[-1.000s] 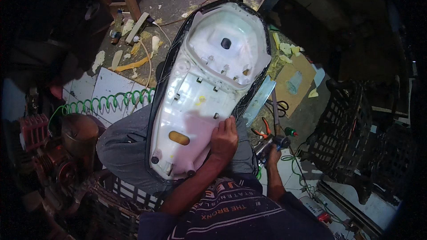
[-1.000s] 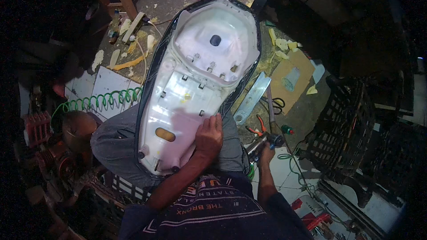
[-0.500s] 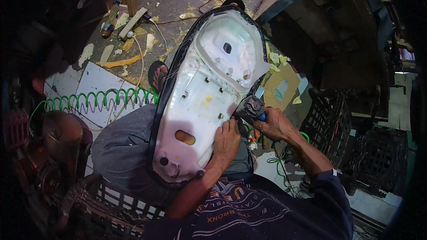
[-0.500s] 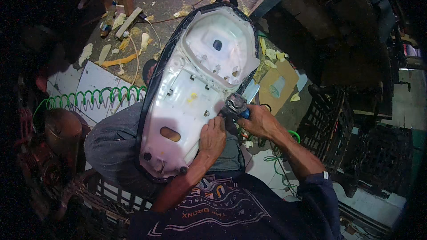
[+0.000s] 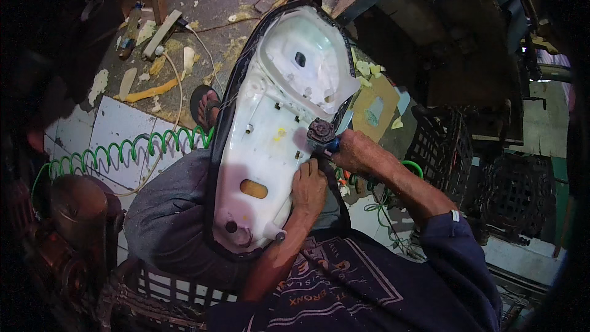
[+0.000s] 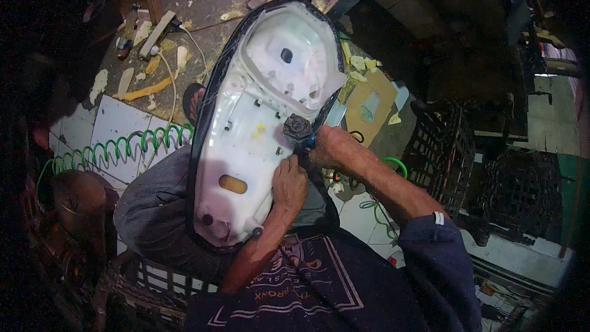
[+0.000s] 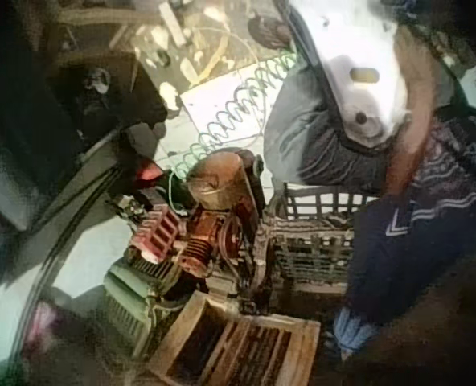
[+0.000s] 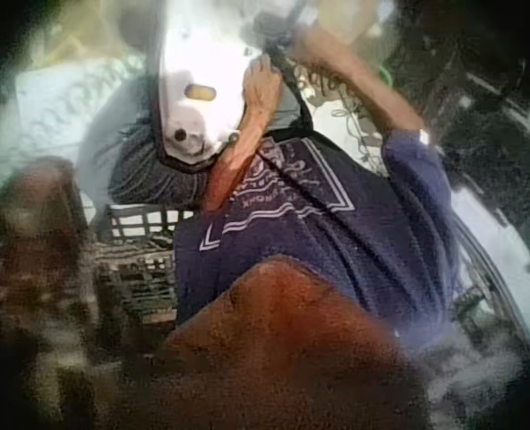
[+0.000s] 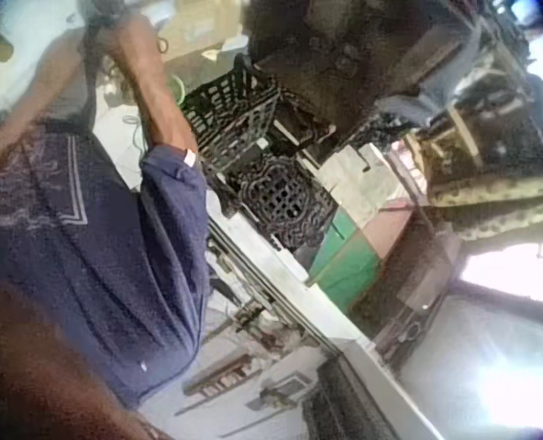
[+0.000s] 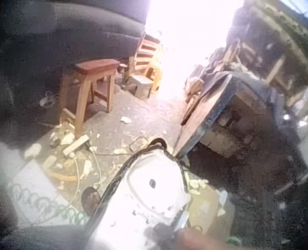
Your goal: The person reupholsters a motorcycle seat by repeatedly attaching the black cover to the white base using a staple gun. They flip the seat to check alignment and continue stapling along the edges.
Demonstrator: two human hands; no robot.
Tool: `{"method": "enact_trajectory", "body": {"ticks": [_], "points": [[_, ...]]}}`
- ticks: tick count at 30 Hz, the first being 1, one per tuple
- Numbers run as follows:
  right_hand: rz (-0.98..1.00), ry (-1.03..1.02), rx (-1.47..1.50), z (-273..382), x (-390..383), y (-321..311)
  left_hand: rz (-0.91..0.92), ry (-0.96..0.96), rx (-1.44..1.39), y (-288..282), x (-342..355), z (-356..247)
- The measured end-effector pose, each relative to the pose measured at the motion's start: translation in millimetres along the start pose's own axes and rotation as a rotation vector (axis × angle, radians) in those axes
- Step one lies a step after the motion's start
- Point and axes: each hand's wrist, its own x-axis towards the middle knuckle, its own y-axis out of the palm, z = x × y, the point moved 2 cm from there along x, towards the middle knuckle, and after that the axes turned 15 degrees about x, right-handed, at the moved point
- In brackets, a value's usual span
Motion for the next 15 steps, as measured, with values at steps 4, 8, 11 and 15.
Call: {"method": "enact_trajectory", "body": {"ticks": [4,8,11,15], "points": [[0.041,0.050,0.137,-4,-17,-24,-0.061,-0.059,-0.008,-6,1,-3],[0.005,0.076,0.184,-15,-23,-29,-0.040,-0.066,-0.047,-6,2,-4],[-0.004,0.025,0.186,-20,-17,-18,-0.062,-0.042,-0.005,-5,2,-3],[-0.020,-0.002,0.118,-28,-2,-10,-0.040,-0.053,-0.006,-1,1,-3]]}}
